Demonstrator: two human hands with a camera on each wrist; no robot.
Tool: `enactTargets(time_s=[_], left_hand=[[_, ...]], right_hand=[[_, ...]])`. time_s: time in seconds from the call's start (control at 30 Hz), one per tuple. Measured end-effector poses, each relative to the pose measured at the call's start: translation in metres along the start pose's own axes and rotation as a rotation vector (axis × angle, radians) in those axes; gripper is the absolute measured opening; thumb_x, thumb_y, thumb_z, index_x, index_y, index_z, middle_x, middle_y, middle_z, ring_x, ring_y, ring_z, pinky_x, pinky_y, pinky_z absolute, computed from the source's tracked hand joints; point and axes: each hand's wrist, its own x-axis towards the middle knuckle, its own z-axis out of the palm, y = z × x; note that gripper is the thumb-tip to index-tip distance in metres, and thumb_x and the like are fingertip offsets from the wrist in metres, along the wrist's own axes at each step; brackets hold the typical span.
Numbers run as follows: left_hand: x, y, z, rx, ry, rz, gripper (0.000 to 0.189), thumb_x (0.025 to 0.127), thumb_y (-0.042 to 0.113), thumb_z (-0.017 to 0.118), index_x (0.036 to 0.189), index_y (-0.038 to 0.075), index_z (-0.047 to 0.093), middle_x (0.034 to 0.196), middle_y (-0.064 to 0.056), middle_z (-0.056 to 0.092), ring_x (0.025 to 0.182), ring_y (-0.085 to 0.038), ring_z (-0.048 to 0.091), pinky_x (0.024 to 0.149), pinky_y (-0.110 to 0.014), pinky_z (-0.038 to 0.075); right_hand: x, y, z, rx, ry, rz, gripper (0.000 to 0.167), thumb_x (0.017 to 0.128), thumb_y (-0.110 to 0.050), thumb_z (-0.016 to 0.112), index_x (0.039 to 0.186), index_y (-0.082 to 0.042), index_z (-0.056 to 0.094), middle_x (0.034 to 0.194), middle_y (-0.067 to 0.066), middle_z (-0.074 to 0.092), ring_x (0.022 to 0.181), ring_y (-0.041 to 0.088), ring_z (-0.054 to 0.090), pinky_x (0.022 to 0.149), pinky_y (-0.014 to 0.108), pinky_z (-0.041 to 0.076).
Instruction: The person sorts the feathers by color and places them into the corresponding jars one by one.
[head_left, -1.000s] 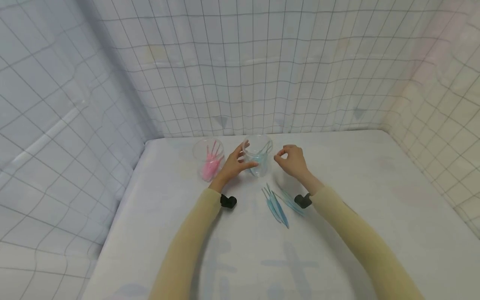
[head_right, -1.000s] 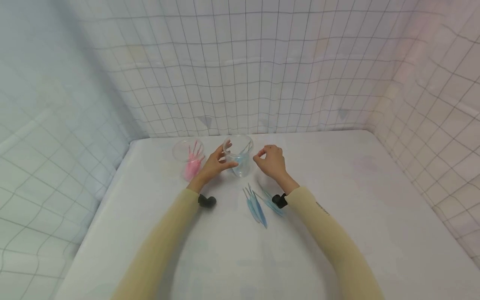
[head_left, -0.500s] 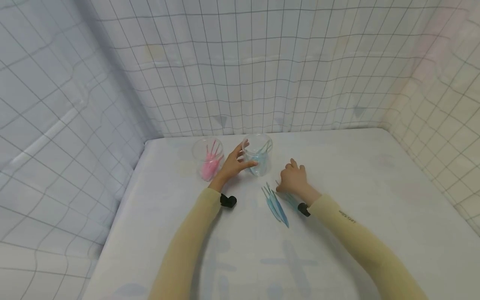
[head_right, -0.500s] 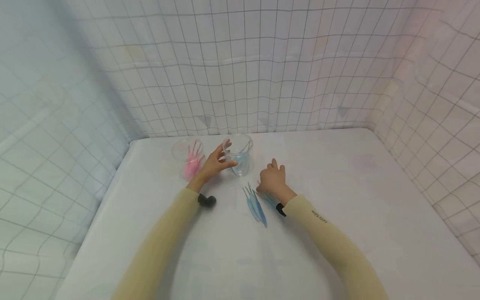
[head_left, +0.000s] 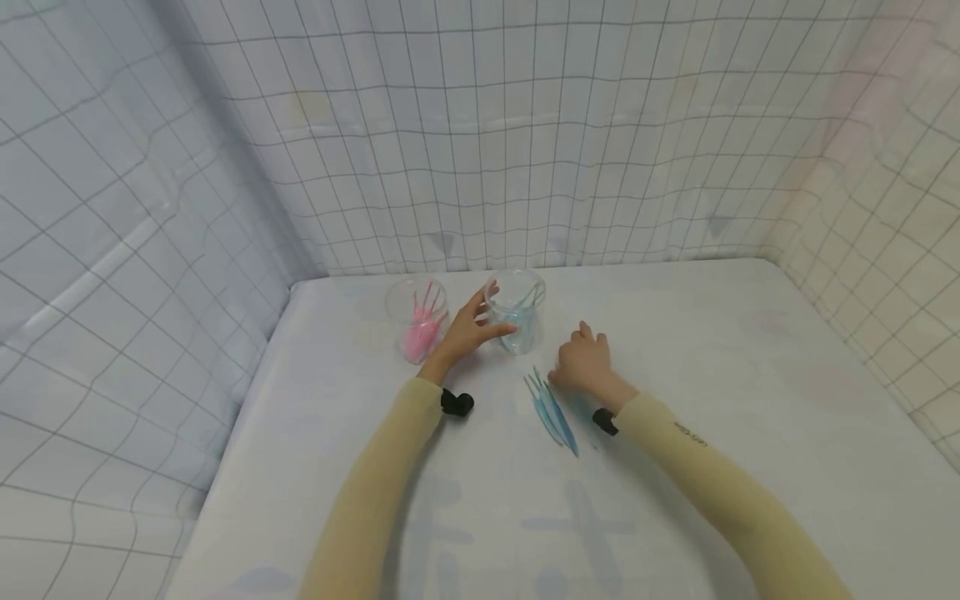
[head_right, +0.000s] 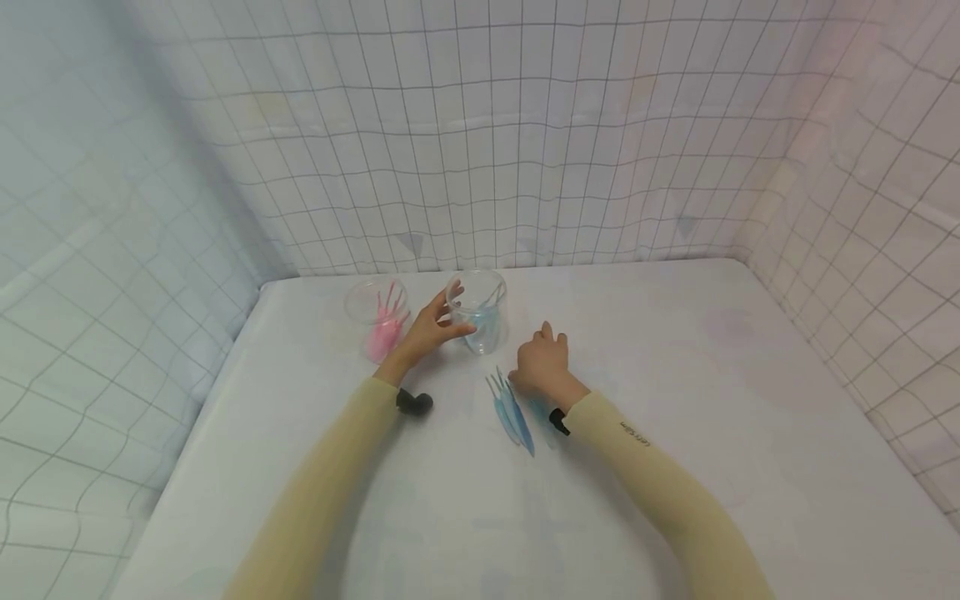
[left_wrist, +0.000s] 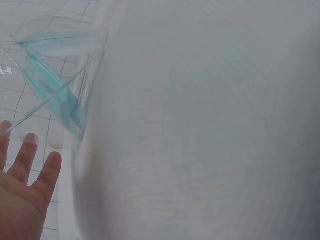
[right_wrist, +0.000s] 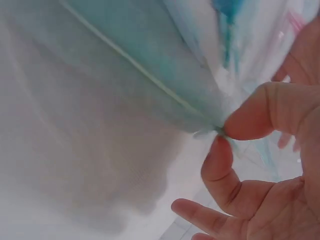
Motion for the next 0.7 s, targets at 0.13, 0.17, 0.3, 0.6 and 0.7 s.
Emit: enactTargets(time_s=[0.13, 0.17, 0.3, 0.6, 0.7], left_hand=[[-0.001, 0.001, 0.0, 0.002, 0.002, -0.002, 0.088, 0.081, 0.025, 0.078, 0.151, 0.021, 0.025, 0.151, 0.001, 0.032, 0.133, -0.026, 0.033, 0.105, -0.038, 0.032], [-0.001, 0.002, 0.0, -0.002, -0.001, 0.002, 0.087, 0.082, 0.024, 0.077, 0.151, 0.02, 0.025, 0.151, 0.0, 0.031, 0.134, -0.027, 0.032, 0.105, -0.039, 0.032], [-0.008, 0.018, -0.002, -0.013, -0.026, 0.007, 0.086, 0.084, 0.02, 0.075, 0.151, 0.014, 0.023, 0.152, -0.007, 0.029, 0.134, -0.032, 0.03, 0.106, -0.043, 0.03], [-0.002, 0.004, 0.0, -0.004, -0.018, 0.007, 0.087, 0.082, 0.024, 0.076, 0.151, 0.022, 0.024, 0.152, 0.0, 0.029, 0.135, -0.028, 0.03, 0.106, -0.039, 0.031], [-0.002, 0.004, 0.002, -0.003, -0.007, -0.001, 0.086, 0.082, 0.025, 0.077, 0.151, 0.024, 0.026, 0.15, 0.004, 0.032, 0.134, -0.025, 0.032, 0.105, -0.036, 0.032]], right_hand=[[0.001, 0.011, -0.017, 0.179, 0.045, 0.026, 0.041, 0.086, -0.042, 0.061, 0.073, -0.004, 0.067, 0.117, 0.025, 0.057, 0.122, 0.042, 0.04, 0.088, 0.055, 0.041], [0.001, 0.014, -0.023, 0.25, 0.067, 0.033, 0.04, 0.086, -0.041, 0.06, 0.07, -0.005, 0.065, 0.114, 0.025, 0.058, 0.117, 0.042, 0.043, 0.085, 0.054, 0.043], [0.002, 0.023, -0.044, 0.617, 0.211, 0.026, 0.03, 0.086, -0.027, 0.06, 0.065, -0.005, 0.061, 0.116, 0.023, 0.059, 0.113, 0.039, 0.049, 0.081, 0.049, 0.046], [0.013, 0.012, -0.077, 1.102, 0.725, 0.033, 0.014, 0.085, -0.009, 0.056, 0.074, 0.0, 0.059, 0.127, 0.014, 0.054, 0.126, 0.03, 0.038, 0.104, 0.052, 0.023], [0.021, 0.004, -0.082, 1.118, 0.876, 0.039, 0.009, 0.083, -0.005, 0.056, 0.078, 0.001, 0.061, 0.124, 0.012, 0.055, 0.124, 0.027, 0.038, 0.102, 0.046, 0.025]])
